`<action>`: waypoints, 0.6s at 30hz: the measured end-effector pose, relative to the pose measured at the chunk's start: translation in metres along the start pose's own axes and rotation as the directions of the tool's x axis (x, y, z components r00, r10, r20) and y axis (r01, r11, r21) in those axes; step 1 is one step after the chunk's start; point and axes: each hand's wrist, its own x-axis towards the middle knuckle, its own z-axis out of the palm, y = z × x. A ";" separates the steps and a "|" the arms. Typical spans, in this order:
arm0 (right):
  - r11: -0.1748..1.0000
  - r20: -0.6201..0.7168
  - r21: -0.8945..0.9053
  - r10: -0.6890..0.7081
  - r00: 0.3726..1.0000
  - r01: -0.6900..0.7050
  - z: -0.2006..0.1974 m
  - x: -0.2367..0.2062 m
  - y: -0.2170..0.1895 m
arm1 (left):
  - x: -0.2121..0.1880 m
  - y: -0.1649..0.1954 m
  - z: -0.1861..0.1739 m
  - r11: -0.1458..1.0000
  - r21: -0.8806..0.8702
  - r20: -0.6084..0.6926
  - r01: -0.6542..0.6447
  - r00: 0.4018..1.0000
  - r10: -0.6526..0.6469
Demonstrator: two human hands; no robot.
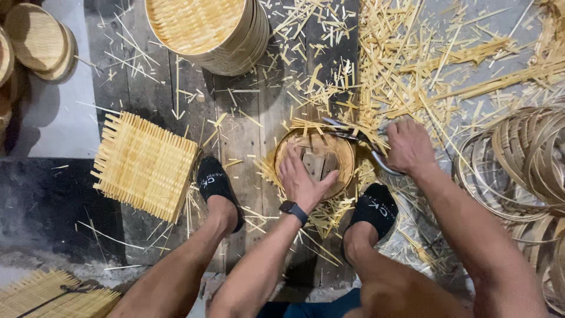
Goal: The person sits on the floor of a bamboo workshop and assembles bamboo steamer baskets. They trim bamboo strips with scissors, fit woven bamboo mats into round rims, press a wooden block into the rim to seat the mat, and place finished baskets onto a stack.
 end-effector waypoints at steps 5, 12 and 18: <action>0.998 0.154 0.002 0.065 0.986 -0.066 -0.013 0.007 -0.019 | 0.006 -0.004 0.006 0.999 0.039 0.248 0.007 0.969 -0.017; 0.994 0.004 0.089 0.059 0.998 -0.059 -0.014 -0.003 0.002 | 0.020 -0.014 -0.008 0.974 0.016 0.344 -0.226 0.916 0.207; 0.997 0.255 -0.064 0.064 0.965 -0.049 0.009 0.010 -0.010 | 0.033 -0.021 -0.019 0.938 -0.017 0.494 -0.347 0.812 0.309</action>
